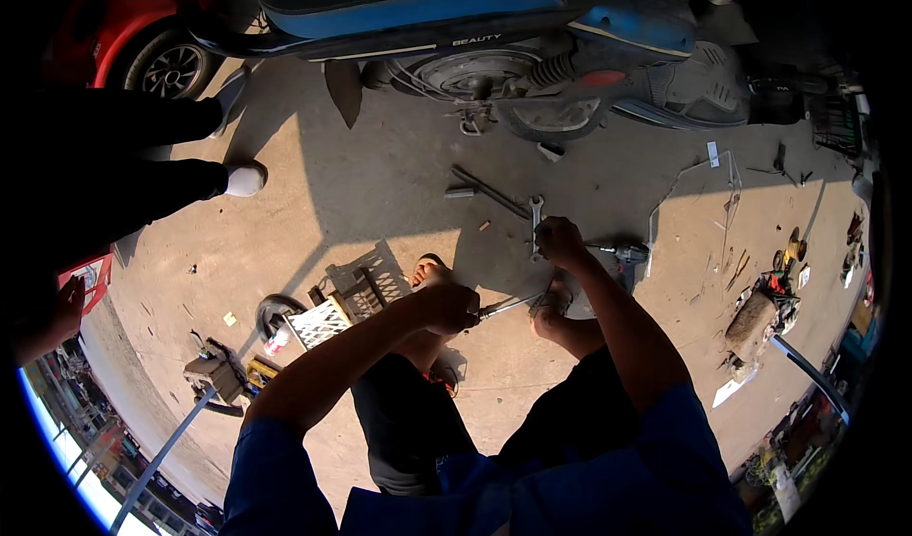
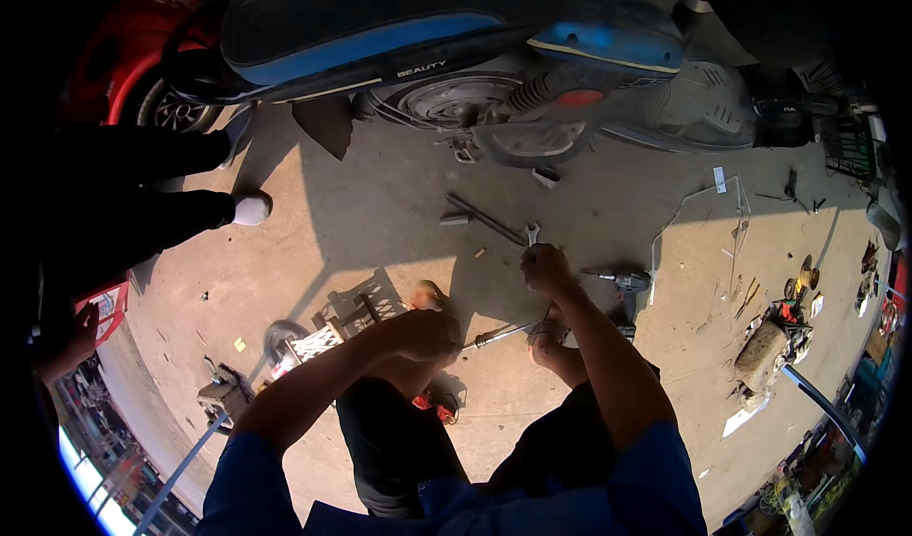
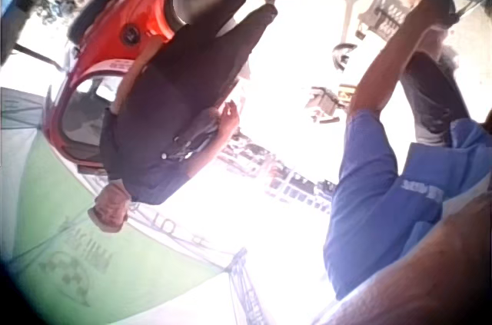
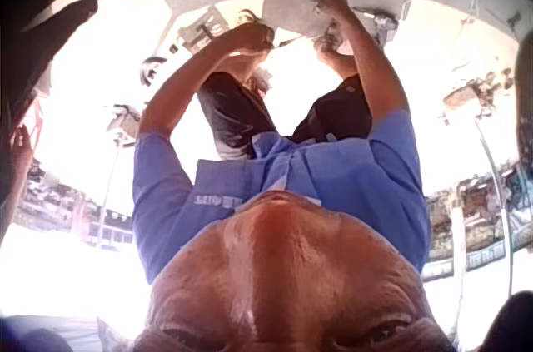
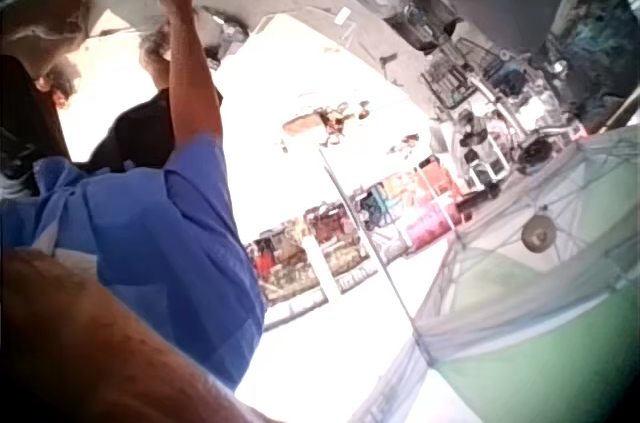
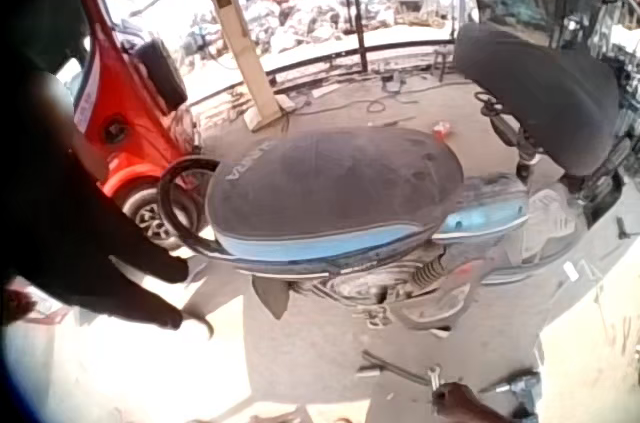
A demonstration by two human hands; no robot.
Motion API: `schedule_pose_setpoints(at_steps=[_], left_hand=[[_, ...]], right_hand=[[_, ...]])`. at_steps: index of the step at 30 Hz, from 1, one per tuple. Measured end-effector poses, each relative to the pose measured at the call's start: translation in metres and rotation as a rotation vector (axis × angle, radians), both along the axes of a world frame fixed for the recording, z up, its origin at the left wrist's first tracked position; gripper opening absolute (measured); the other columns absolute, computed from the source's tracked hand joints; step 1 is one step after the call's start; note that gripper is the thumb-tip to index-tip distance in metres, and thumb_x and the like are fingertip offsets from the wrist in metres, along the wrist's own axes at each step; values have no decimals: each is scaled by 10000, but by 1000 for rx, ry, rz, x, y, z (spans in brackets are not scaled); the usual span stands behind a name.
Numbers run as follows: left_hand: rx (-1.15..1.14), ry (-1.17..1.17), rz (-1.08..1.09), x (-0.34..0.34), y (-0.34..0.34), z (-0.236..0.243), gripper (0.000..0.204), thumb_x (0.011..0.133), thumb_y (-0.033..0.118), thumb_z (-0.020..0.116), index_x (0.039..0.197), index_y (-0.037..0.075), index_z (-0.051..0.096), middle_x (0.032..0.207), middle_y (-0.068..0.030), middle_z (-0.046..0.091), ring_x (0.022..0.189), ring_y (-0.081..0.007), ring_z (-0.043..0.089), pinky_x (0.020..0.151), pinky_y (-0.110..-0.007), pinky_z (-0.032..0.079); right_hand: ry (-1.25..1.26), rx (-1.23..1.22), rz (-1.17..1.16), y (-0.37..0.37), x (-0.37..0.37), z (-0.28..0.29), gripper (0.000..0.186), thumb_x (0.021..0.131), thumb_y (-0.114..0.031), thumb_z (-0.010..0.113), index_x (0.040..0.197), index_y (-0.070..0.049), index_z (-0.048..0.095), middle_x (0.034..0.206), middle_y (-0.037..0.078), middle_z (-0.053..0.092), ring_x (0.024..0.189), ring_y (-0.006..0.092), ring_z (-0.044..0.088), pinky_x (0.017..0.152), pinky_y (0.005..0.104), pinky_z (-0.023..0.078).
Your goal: The person uses a pressure gauge to check the tire pressure of a blue scooter. They then use a wrench and a cordless impact driver to tighten bolts on the rear wheel hub and brake assembly.
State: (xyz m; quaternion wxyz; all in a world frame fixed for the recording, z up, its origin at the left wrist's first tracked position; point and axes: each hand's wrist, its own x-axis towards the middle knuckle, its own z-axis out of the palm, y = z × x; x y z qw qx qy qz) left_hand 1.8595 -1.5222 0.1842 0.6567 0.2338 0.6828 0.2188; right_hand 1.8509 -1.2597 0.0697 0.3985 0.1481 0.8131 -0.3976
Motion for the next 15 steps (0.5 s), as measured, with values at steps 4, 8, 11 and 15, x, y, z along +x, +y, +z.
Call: schedule_pose_setpoints(at_steps=[4, 8, 11, 15], left_hand=[[143, 120, 121, -56, 14, -116, 324, 881, 305, 591, 1010, 20, 674, 1030, -183, 662, 985, -332, 624, 860, -416, 479], [101, 275, 212, -97, 21, -200, 333, 883, 310, 586, 1021, 22, 682, 1014, -170, 679, 967, -328, 640, 858, -410, 494], [80, 330, 238, -126, 25, -232, 333, 879, 307, 582, 1015, 20, 683, 988, -172, 685, 944, -319, 650, 839, -410, 504], [132, 440, 244, -152, 20, -269, 323, 876, 296, 588, 973, 0, 675, 869, -142, 691, 796, -291, 663, 771, -390, 524]], right_hand=[[448, 268, -83, 23, -16, -141, 296, 757, -123, 598, 1038, -65, 668, 956, 185, 690, 894, 359, 663, 824, 443, 519], [568, 456, -329, 19, -44, -185, 488, 764, -91, 624, 1246, -87, 547, 1061, 205, 640, 1035, 377, 598, 881, 453, 488], [655, 560, -308, 23, -59, -208, 510, 772, -87, 654, 1268, -97, 539, 1140, 220, 580, 1092, 394, 535, 910, 463, 469], [682, 621, -259, 22, -73, -232, 485, 763, -46, 611, 1242, -100, 561, 1131, 208, 575, 1087, 397, 537, 924, 471, 462]])
